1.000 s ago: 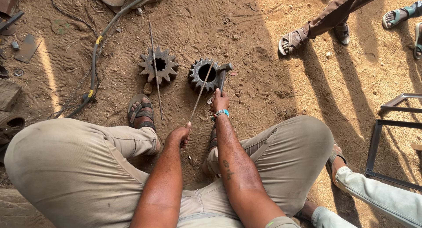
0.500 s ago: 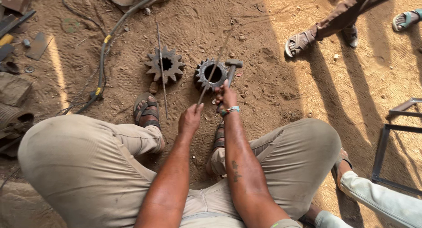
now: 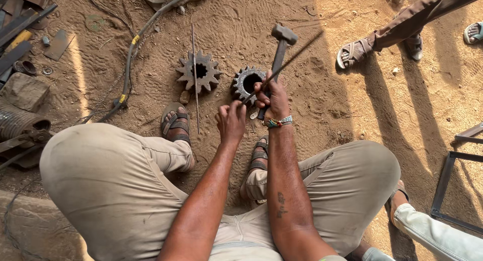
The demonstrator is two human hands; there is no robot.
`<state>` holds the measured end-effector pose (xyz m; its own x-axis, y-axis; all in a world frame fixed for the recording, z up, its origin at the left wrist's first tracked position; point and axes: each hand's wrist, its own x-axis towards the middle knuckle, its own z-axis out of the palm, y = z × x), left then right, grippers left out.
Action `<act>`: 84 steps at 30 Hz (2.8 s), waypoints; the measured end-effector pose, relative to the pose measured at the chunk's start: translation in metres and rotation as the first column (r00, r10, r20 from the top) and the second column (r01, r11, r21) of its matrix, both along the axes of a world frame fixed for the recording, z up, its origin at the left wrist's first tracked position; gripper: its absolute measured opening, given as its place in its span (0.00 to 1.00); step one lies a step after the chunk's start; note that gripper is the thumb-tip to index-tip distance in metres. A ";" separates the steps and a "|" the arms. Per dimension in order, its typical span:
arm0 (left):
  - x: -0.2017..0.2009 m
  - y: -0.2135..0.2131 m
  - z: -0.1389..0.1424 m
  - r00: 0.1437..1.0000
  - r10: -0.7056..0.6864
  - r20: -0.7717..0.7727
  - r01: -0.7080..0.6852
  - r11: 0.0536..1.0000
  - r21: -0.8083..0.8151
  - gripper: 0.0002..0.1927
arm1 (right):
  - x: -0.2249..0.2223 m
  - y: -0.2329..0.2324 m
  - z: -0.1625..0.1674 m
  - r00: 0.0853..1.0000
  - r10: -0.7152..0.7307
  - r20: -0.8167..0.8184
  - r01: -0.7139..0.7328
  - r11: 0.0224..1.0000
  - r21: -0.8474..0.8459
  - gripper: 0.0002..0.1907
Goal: The person sits on the ground and uses a hammer and a metal rod to strike a gear-like metal part. They repeatedly hit the part to adjust or shape it while another person stands nearby.
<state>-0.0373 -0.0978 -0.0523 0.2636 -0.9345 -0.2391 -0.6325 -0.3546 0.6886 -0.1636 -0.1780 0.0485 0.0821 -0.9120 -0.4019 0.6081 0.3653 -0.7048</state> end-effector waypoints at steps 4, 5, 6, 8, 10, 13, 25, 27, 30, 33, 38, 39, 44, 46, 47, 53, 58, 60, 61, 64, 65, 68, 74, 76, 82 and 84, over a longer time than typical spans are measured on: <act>0.002 -0.019 0.015 0.925 0.267 -0.270 -0.284 0.958 -0.025 0.25 | 0.004 0.001 0.012 0.996 0.085 -0.021 -0.087 0.993 -0.081 0.15; 0.002 -0.024 0.022 0.867 0.336 -0.367 -0.365 0.931 -0.013 0.26 | 0.005 0.002 0.015 0.994 0.102 -0.028 -0.105 0.989 -0.108 0.14; 0.004 -0.028 0.029 0.789 0.423 -0.447 -0.415 0.902 0.121 0.26 | 0.005 0.003 0.017 0.992 0.119 -0.035 -0.123 0.983 -0.135 0.13; 0.008 -0.034 0.043 0.591 0.597 -0.543 -0.454 0.802 0.388 0.26 | 0.007 0.005 0.019 0.989 0.138 -0.059 -0.146 0.975 -0.168 0.11; 0.012 -0.040 0.058 0.409 0.599 -0.688 -0.372 0.798 0.474 0.18 | 0.008 0.006 0.019 0.985 0.142 -0.096 -0.158 0.970 -0.187 0.11; 0.013 -0.045 0.073 0.229 0.511 -0.828 -0.144 0.859 0.491 0.21 | 0.009 0.007 0.014 0.964 0.244 -0.109 -0.264 0.932 -0.250 0.11; 0.019 -0.045 0.075 0.117 0.430 -0.895 -0.126 0.901 0.416 0.14 | -0.004 0.008 0.030 0.945 0.217 -0.246 -0.275 0.932 -0.236 0.11; 0.022 -0.046 0.072 0.163 0.375 -0.912 -0.140 0.924 0.355 0.15 | -0.008 0.006 0.027 0.969 0.153 -0.193 -0.199 0.948 -0.248 0.10; 0.024 -0.046 0.065 0.245 0.282 -0.928 -0.122 0.958 0.259 0.15 | -0.013 0.005 0.014 0.984 0.103 -0.144 -0.136 0.961 -0.242 0.12; 0.022 -0.046 0.061 0.229 0.224 -0.947 -0.112 0.973 0.203 0.16 | -0.017 0.005 -0.003 0.986 0.058 -0.154 -0.086 0.979 -0.184 0.13; 0.020 -0.042 0.057 0.239 0.199 -0.950 -0.088 0.979 0.183 0.17 | -0.019 0.006 -0.023 0.980 -0.029 -0.195 0.017 0.998 -0.064 0.15; 0.020 -0.041 0.056 0.239 0.207 -0.949 -0.084 0.978 0.192 0.17 | -0.018 0.005 -0.025 0.983 -0.044 -0.180 0.032 0.997 -0.070 0.15; 0.020 -0.038 0.045 0.256 0.209 -0.944 -0.075 0.978 0.196 0.17 | -0.019 0.005 -0.034 0.987 -0.089 -0.132 0.086 0.996 -0.026 0.15; 0.019 -0.037 0.038 0.273 0.220 -0.937 -0.077 0.975 0.207 0.17 | -0.020 0.006 -0.038 0.990 -0.098 -0.099 0.097 0.995 -0.017 0.16; 0.019 -0.036 0.034 0.281 0.224 -0.933 -0.079 0.974 0.210 0.17 | -0.021 0.006 -0.040 0.990 -0.103 -0.098 0.102 0.995 -0.006 0.16; 0.011 -0.027 0.010 0.441 0.232 -0.867 -0.057 0.971 0.231 0.16 | -0.019 0.010 -0.057 0.976 -0.147 -0.159 0.162 0.983 0.083 0.17; 0.009 -0.005 -0.004 0.704 0.265 -0.659 -0.008 0.931 0.366 0.16 | -0.017 0.014 -0.080 0.962 -0.155 -0.224 0.208 0.949 0.237 0.20; 0.010 0.003 -0.008 0.751 0.250 -0.611 0.016 0.918 0.395 0.15 | -0.016 0.016 -0.090 0.960 -0.163 -0.226 0.221 0.940 0.260 0.19; 0.010 0.007 -0.011 0.773 0.242 -0.586 0.030 0.910 0.414 0.14 | -0.016 0.018 -0.095 0.959 -0.167 -0.229 0.229 0.934 0.275 0.19; 0.010 0.013 -0.017 0.814 0.229 -0.534 0.035 0.898 0.439 0.13 | -0.013 0.026 -0.109 0.948 -0.136 -0.287 0.219 0.934 0.282 0.21; 0.009 0.014 -0.018 0.823 0.227 -0.521 0.033 0.896 0.442 0.13 | -0.012 0.030 -0.112 0.942 -0.124 -0.310 0.229 0.917 0.327 0.21; 0.009 0.017 -0.023 0.843 0.211 -0.494 0.042 0.891 0.452 0.12 | -0.009 0.038 -0.120 0.929 -0.096 -0.356 0.245 0.883 0.401 0.22; 0.011 0.018 -0.032 0.908 0.111 -0.405 0.092 0.889 0.449 0.14 | -0.007 0.043 -0.133 0.906 -0.054 -0.420 0.219 0.909 0.355 0.22; 0.011 0.018 -0.034 0.912 0.114 -0.393 0.084 0.888 0.452 0.15 | -0.006 0.041 -0.136 0.865 -0.045 -0.500 0.244 0.908 0.341 0.23; 0.015 0.015 -0.029 0.927 0.101 -0.361 0.068 0.902 0.427 0.15 | 0.000 0.031 -0.136 0.562 -0.053 -0.826 0.237 0.966 0.100 0.24; 0.016 0.015 -0.028 0.928 0.110 -0.356 0.078 0.877 0.474 0.16 | 0.004 0.028 -0.136 0.299 -0.127 -0.946 0.228 0.972 -0.059 0.26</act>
